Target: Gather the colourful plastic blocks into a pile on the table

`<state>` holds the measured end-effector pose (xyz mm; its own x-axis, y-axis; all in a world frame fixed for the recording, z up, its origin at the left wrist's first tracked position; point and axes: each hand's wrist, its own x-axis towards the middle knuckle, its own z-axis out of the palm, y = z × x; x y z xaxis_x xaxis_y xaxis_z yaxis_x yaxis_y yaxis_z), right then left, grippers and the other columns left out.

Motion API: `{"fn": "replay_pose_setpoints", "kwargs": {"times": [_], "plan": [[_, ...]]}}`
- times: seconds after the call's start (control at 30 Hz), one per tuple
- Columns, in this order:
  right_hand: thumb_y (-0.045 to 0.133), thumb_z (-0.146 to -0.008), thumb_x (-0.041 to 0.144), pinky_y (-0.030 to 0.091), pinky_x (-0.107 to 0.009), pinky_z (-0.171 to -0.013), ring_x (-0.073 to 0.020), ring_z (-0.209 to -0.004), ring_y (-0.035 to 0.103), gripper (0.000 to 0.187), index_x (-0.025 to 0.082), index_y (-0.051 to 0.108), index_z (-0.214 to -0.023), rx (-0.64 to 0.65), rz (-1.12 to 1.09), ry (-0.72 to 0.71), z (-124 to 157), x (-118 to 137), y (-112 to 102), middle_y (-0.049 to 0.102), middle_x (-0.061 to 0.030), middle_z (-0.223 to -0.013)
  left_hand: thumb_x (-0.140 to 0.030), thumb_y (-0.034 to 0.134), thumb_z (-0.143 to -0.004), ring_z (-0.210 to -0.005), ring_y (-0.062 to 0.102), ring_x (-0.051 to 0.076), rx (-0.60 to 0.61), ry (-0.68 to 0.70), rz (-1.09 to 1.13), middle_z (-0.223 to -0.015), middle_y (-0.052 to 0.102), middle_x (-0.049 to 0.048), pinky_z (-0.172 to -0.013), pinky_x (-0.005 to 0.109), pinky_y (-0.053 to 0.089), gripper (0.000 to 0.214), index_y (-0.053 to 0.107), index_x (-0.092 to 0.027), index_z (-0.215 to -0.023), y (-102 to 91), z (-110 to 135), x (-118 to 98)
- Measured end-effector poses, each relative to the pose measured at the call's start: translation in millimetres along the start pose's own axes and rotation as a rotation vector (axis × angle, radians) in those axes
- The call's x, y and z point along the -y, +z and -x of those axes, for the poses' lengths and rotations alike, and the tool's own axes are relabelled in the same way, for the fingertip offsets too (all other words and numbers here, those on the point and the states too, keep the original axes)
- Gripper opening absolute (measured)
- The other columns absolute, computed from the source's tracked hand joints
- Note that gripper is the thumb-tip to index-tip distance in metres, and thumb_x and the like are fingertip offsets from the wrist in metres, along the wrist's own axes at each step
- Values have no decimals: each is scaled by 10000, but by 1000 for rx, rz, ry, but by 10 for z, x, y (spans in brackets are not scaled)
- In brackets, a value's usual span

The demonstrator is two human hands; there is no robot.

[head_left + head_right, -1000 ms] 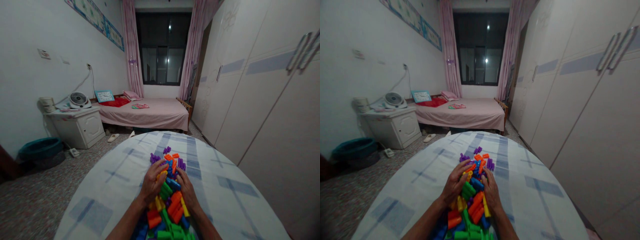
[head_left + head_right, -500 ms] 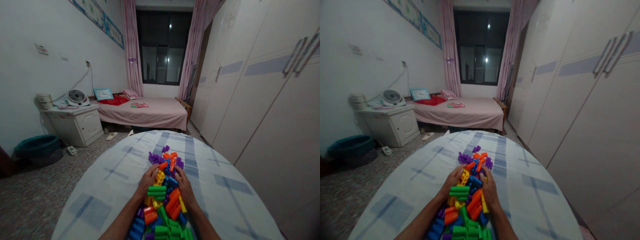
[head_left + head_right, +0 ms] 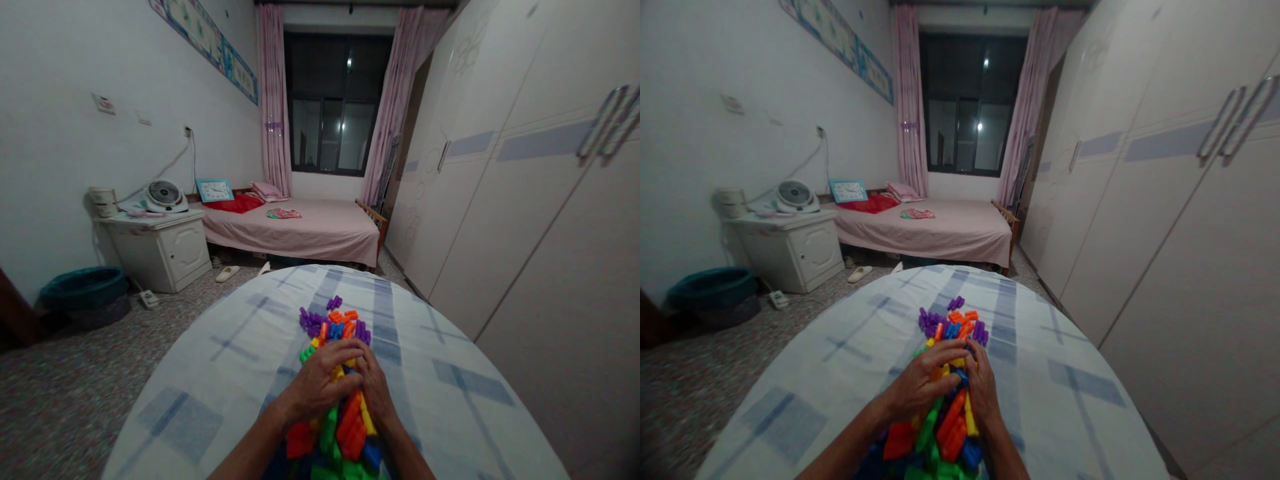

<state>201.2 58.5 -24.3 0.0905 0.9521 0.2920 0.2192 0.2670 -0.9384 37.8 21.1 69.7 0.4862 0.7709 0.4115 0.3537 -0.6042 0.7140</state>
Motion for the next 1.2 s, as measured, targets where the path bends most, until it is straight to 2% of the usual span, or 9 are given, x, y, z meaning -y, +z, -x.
{"fn": "replay_pose_setpoints", "kwargs": {"times": [0.13,0.23,0.37,0.5,0.6,0.7,0.87,1.0,1.2], "plan": [[491,-817,495,359,-399,-1057,-233,-1193,515,498,192,580,-1202,28,-22,-17,2,-24,-23,576,-87,-1276,-579,704,-645,-1299,402,286,203,68,-168,-1409,453,80,-1089,426,316,768,493,-273,-1317,-157,66,-263],[486,-817,496,351,-407,-1061,-240,-1194,514,500,185,582,-1197,17,-20,20,3,13,-17,576,-90,-1277,-654,698,-583,-1351,307,341,338,105,-302,-1478,350,74,-1095,543,241,955,330,-341,-1407,-217,231,-279],[469,-821,481,341,-398,-1065,-234,-1182,519,472,182,606,-1159,-9,12,30,1,78,6,599,-84,-1239,-662,677,-601,-1358,260,408,380,126,-510,-1526,233,102,-1056,653,186,996,221,-373,-1438,-159,637,63],[467,-815,478,348,-383,-1056,-231,-1169,525,470,175,614,-1142,3,19,21,-7,89,7,602,-85,-1228,-592,668,-677,-1351,293,385,162,136,-660,-1517,250,123,-1044,589,285,955,157,-369,-1453,51,1050,582],[460,-821,476,350,-376,-1054,-227,-1168,523,460,176,616,-1133,6,23,8,-8,81,-2,599,-83,-1228,-503,665,-728,-1349,309,362,92,230,-729,-1501,297,107,-1029,548,337,895,145,-393,-1448,226,1179,822],[460,-828,475,355,-373,-1051,-222,-1161,528,446,186,616,-1130,10,33,0,-4,70,-4,602,-80,-1220,-450,656,-753,-1333,341,357,32,298,-747,-1480,344,108,-991,502,403,851,167,-382,-1445,325,1146,856],[491,-815,489,381,-375,-1032,-224,-1134,550,435,197,629,-1107,-2,24,2,-7,21,5,618,-77,-1201,-541,615,-735,-1312,373,353,-36,313,-641,-1435,404,133,-980,485,433,813,272,-293,-1428,286,933,627],[489,-818,497,410,-380,-1006,-226,-1104,571,432,195,639,-1090,8,14,-12,-33,-15,-3,632,-82,-1177,-435,583,-777,-1232,482,292,-101,187,-552,-1363,482,127,-987,439,445,636,395,-269,-1361,192,657,476],[508,-792,490,401,-388,-1019,-227,-1105,575,421,196,658,-1053,-8,38,-38,-80,-80,-8,652,-79,-1149,-406,671,-694,-1150,528,291,-197,-55,-500,-1253,565,122,-983,458,437,601,522,-209,-1243,79,192,462]]}}
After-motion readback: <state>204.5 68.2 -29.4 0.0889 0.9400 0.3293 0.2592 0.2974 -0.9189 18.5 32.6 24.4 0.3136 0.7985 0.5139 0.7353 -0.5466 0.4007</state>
